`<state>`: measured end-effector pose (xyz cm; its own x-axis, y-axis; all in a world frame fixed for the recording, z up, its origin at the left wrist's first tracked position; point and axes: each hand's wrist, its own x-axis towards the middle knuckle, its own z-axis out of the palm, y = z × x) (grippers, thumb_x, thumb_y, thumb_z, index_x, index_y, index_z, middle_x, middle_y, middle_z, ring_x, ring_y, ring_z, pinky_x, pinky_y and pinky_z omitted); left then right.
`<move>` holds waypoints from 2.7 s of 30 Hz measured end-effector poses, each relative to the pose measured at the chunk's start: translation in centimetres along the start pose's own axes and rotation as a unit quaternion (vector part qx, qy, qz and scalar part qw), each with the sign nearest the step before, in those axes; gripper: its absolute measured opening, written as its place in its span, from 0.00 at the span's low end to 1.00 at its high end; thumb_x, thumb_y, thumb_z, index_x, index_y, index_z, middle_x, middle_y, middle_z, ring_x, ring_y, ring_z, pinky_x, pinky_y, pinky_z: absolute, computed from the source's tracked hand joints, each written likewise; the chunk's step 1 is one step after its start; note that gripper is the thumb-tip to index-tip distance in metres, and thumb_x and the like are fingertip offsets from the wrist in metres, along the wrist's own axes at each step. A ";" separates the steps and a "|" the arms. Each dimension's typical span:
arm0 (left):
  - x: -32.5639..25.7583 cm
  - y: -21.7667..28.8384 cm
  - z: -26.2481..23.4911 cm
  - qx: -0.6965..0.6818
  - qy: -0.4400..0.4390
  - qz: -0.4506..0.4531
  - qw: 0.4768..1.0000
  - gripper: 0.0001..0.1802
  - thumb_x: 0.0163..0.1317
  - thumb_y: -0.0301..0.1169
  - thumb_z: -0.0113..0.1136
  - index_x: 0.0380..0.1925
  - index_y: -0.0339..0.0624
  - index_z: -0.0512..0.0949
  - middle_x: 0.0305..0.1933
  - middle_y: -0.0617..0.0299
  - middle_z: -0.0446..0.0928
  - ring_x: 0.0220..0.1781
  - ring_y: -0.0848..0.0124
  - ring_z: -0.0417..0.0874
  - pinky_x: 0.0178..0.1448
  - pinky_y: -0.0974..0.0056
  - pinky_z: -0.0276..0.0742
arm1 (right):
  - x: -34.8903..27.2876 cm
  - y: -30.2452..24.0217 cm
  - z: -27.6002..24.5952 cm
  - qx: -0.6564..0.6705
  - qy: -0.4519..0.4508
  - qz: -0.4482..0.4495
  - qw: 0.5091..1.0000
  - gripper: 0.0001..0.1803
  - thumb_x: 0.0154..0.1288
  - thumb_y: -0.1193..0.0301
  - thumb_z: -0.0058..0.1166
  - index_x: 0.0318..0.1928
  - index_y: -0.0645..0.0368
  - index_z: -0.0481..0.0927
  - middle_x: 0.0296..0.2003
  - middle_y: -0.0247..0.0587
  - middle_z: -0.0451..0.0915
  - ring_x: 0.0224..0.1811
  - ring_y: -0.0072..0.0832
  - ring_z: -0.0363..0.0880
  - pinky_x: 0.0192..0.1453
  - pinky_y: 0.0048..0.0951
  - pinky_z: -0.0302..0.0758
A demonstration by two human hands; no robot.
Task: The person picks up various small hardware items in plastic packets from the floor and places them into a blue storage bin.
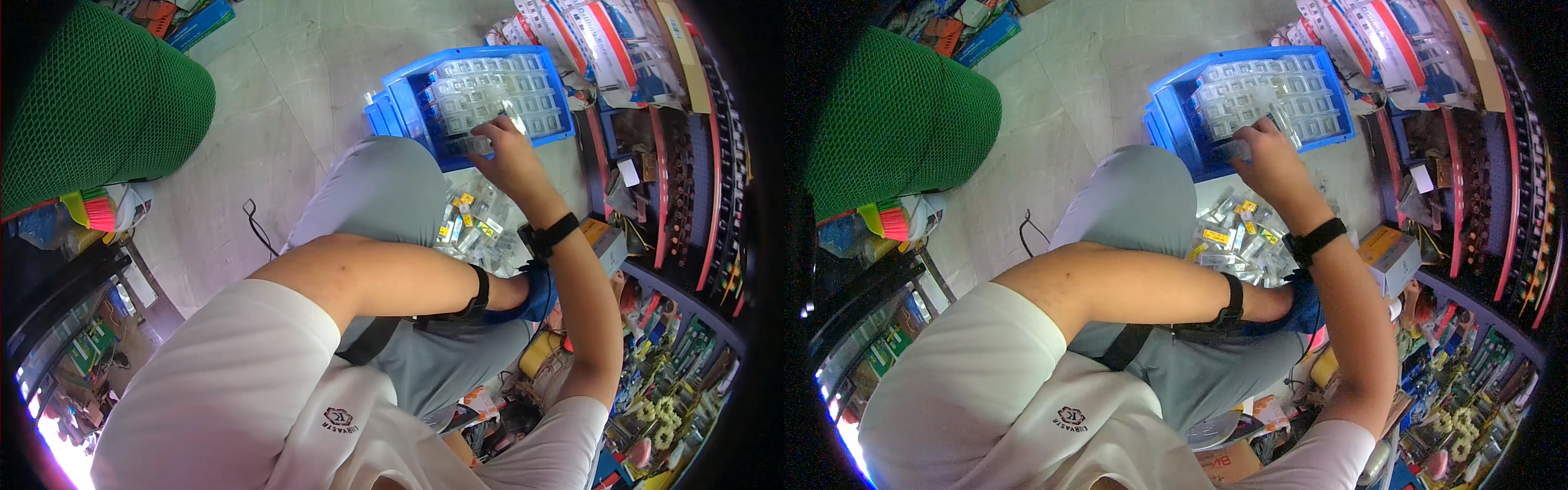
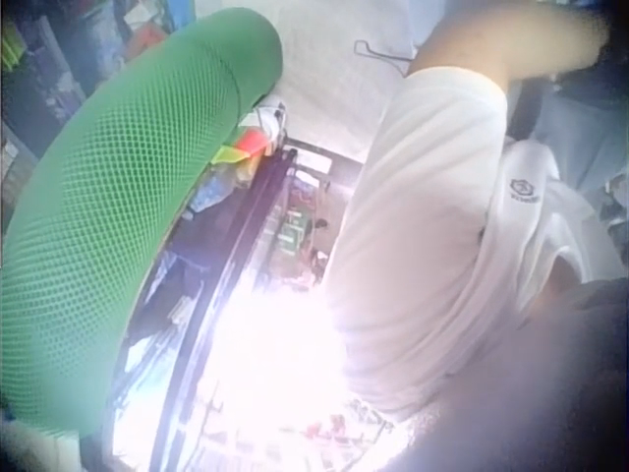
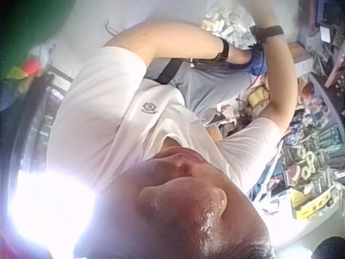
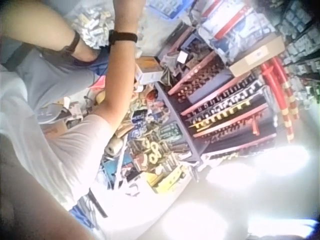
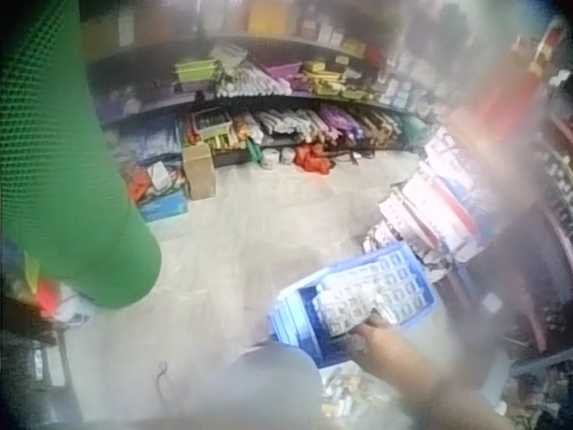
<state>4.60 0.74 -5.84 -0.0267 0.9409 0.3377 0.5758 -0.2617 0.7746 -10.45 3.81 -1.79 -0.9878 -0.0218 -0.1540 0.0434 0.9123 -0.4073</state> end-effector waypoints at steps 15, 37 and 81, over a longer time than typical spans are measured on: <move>0.9 -1.3 0.0 -0.003 0.014 -0.028 1.000 0.07 0.43 0.33 0.54 0.20 0.50 0.81 0.24 0.59 0.78 0.25 0.61 0.77 0.25 0.58 0.68 | 3.5 0.1 1.2 -0.048 0.099 -0.097 0.989 0.20 0.45 0.73 0.61 0.39 0.58 0.69 0.39 0.46 0.71 0.42 0.46 0.69 0.46 0.38 0.68; 0.6 -4.3 -0.4 -0.006 0.021 -0.079 0.997 0.07 0.43 0.34 0.52 0.19 0.51 0.81 0.24 0.59 0.77 0.27 0.63 0.76 0.26 0.58 0.70 | 11.1 1.0 3.4 -0.270 -0.083 -0.231 0.931 0.07 0.52 0.69 0.54 0.33 0.55 0.75 0.34 0.39 0.77 0.46 0.37 0.67 0.53 0.41 0.59; 3.2 -1.6 4.9 -0.055 0.074 -0.190 0.977 0.06 0.42 0.32 0.53 0.17 0.44 0.77 0.21 0.53 0.75 0.25 0.57 0.78 0.26 0.56 0.72 | 0.3 6.4 -3.8 0.041 0.079 0.079 0.993 0.26 0.52 0.78 0.55 0.52 0.59 0.61 0.28 0.43 0.76 0.33 0.34 0.78 0.31 0.32 0.72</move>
<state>7.65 5.21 -8.61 -0.3447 0.9352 0.0810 0.4103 0.0725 0.9091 -11.04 11.18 -1.02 -0.9785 0.1895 -0.0811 0.2054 0.8627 -0.4621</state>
